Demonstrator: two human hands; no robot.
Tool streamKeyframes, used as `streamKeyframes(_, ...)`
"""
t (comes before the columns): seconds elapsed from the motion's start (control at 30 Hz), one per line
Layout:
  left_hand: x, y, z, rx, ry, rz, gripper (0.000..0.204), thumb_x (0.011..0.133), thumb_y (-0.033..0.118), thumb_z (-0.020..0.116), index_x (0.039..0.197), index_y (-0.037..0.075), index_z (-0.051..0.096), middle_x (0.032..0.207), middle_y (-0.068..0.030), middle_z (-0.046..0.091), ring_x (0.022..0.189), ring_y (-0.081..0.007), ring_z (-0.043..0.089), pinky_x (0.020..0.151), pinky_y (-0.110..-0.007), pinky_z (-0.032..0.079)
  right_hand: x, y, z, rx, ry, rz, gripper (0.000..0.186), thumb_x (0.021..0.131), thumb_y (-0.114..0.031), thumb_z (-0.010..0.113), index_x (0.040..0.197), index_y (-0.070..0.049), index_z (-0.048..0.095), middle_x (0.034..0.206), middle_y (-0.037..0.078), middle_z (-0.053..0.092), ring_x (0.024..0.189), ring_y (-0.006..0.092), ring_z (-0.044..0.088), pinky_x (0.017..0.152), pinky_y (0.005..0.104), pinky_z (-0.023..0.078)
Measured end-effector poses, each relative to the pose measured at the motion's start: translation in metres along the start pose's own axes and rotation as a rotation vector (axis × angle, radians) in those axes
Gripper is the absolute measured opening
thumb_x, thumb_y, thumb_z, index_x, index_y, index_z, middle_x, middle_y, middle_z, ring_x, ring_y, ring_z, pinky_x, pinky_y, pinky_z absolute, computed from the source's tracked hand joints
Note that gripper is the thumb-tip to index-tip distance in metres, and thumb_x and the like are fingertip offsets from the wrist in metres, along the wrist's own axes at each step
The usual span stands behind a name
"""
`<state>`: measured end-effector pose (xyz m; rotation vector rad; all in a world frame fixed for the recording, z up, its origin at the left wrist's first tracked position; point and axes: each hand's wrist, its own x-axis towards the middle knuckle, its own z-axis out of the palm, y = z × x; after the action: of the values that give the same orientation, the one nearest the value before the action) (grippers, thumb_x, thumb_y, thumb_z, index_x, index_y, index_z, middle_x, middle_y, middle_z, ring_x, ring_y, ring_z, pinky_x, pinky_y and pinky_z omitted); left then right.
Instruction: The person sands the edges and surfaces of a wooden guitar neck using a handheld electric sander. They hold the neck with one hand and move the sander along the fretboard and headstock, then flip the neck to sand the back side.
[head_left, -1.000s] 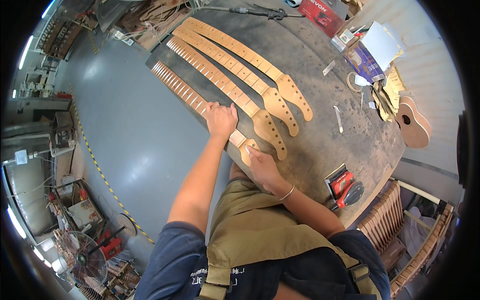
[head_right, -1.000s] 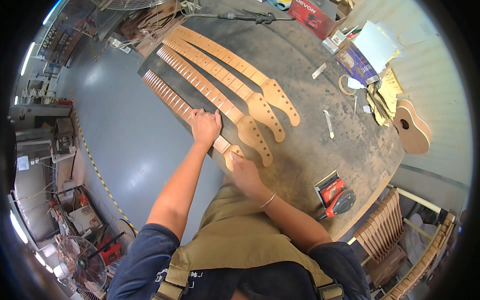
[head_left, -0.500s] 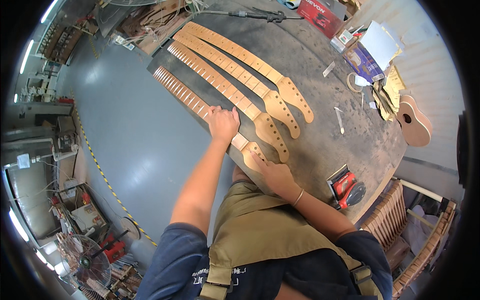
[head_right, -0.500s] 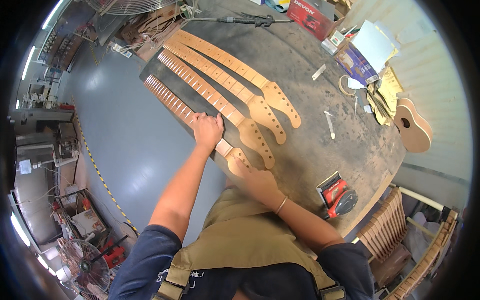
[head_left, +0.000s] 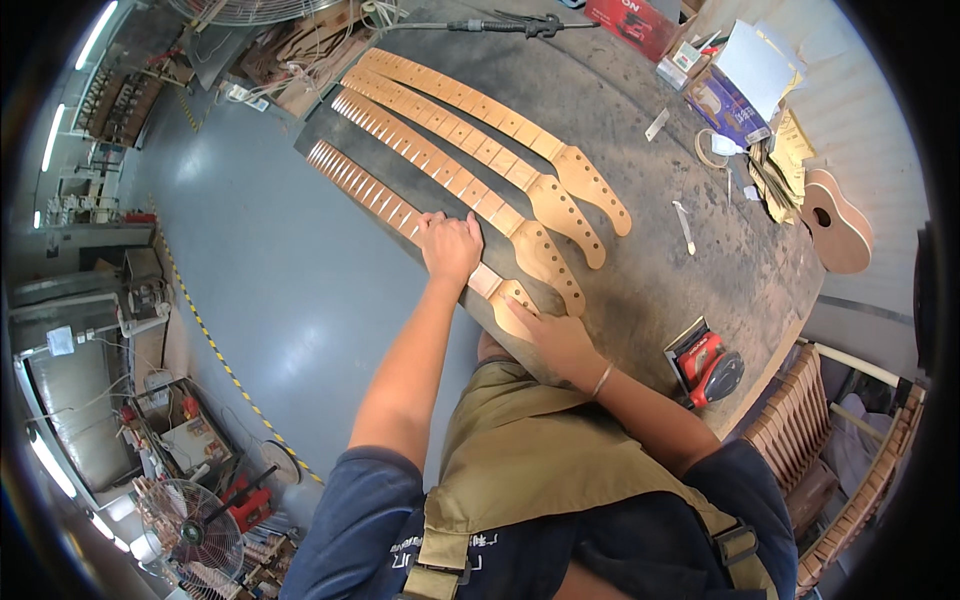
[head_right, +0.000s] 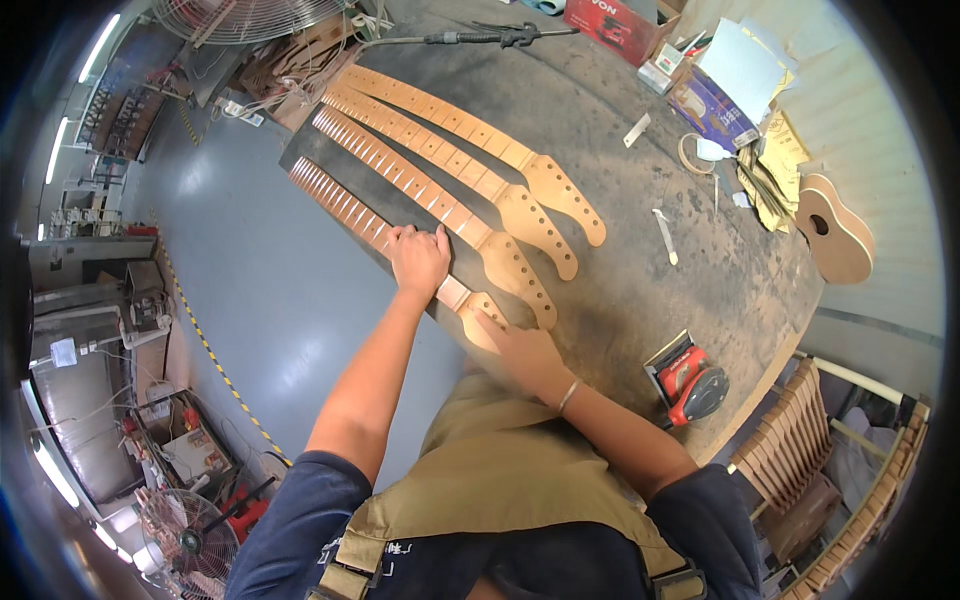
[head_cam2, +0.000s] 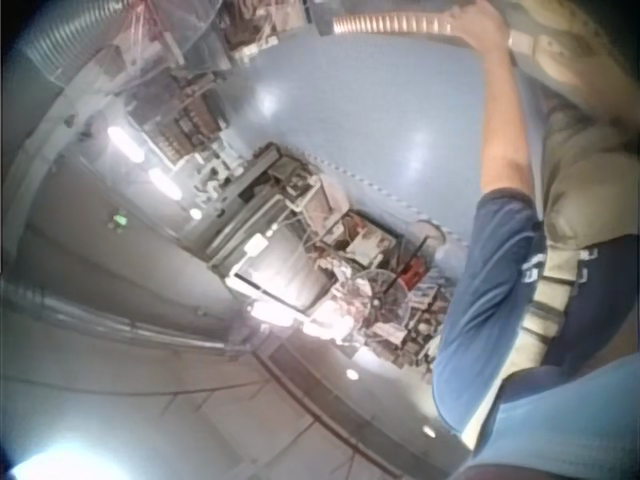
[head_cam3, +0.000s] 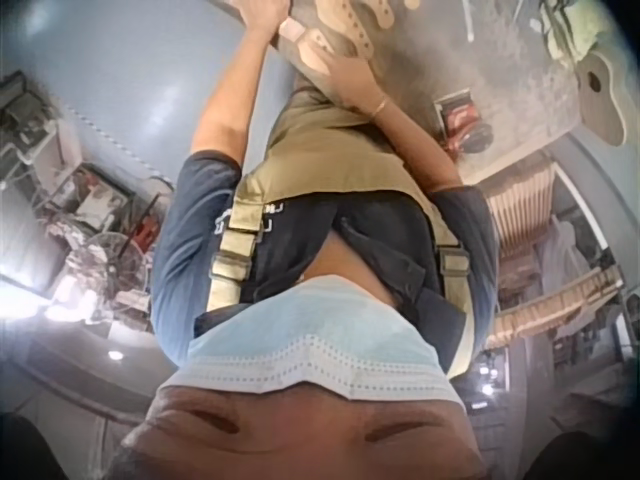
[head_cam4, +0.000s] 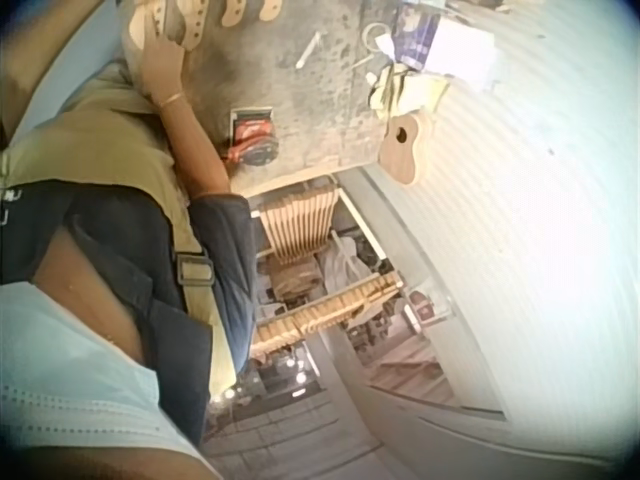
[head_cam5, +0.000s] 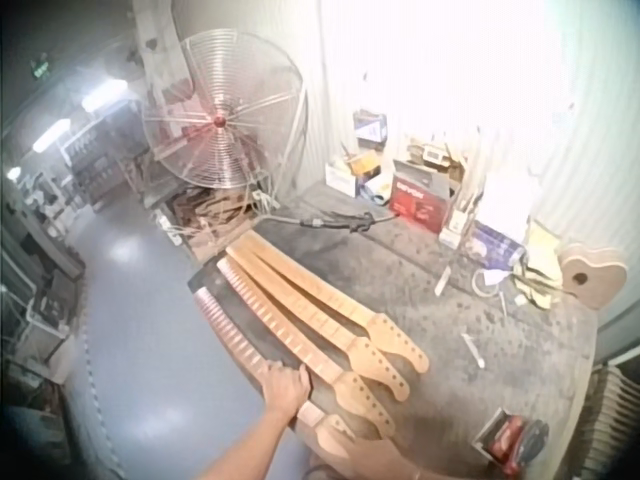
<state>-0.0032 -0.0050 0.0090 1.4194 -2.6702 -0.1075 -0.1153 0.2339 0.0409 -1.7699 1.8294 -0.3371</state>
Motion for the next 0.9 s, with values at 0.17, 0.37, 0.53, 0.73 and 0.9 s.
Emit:
streamKeyframes(0.17,-0.003,-0.002,0.005,-0.024,0.082,0.018,0.054,0.105,0.031,0.059,0.066,-0.002,0.077,0.071,-0.0175,0.074,0.089,-0.0304,0.067,0.104,-0.043,0.041,0.003,0.001,-0.004,0.065,0.100,-0.082,0.066,0.101,-0.012,0.058,0.165,-0.021,0.042,0.097,0.011,0.074,0.074,0.0324,0.072,0.063,0.0444,0.056)
streamKeyframes(0.37,0.001,-0.004,0.000,-0.007,0.033,-0.007,0.055,0.107,0.032,0.056,0.068,-0.002,0.078,0.074,-0.0172,0.075,0.091,-0.0319,0.068,0.103,-0.045,0.040,-0.011,-0.005,-0.014,0.027,-0.074,0.032,0.067,0.101,-0.015,0.060,0.165,-0.019,0.042,0.099,0.013,0.074,0.074,0.0340,0.072,0.066,0.0461,0.055)
streamKeyframes(0.53,0.003,0.000,0.002,0.030,0.072,0.031,0.056,0.106,0.031,0.057,0.066,-0.003,0.077,0.071,-0.0170,0.074,0.090,-0.0303,0.067,0.105,-0.043,0.040,0.002,-0.005,-0.007,0.061,0.040,-0.007,0.065,0.102,-0.018,0.060,0.165,-0.019,0.042,0.095,0.015,0.073,0.074,0.0342,0.072,0.065,0.0474,0.055)
streamKeyframes(0.73,-0.001,-0.001,0.003,0.000,0.042,0.000,0.057,0.107,0.031,0.056,0.066,-0.003,0.076,0.071,-0.0170,0.074,0.091,-0.0299,0.068,0.106,-0.043,0.040,-0.041,-0.005,-0.011,0.068,0.084,0.019,0.067,0.099,-0.016,0.063,0.164,-0.023,0.046,0.083,0.010,0.066,0.066,0.0306,0.068,0.060,0.0450,0.053)
streamKeyframes(0.9,0.000,0.001,-0.003,-0.003,0.024,0.001,0.055,0.107,0.033,0.056,0.070,0.000,0.080,0.075,-0.0172,0.076,0.094,-0.0312,0.068,0.104,-0.045,0.040,-0.031,-0.015,-0.019,-0.067,0.221,0.036,0.068,0.097,-0.013,0.063,0.163,-0.023,0.050,0.076,0.005,0.060,0.060,0.0255,0.063,0.053,0.0411,0.051)
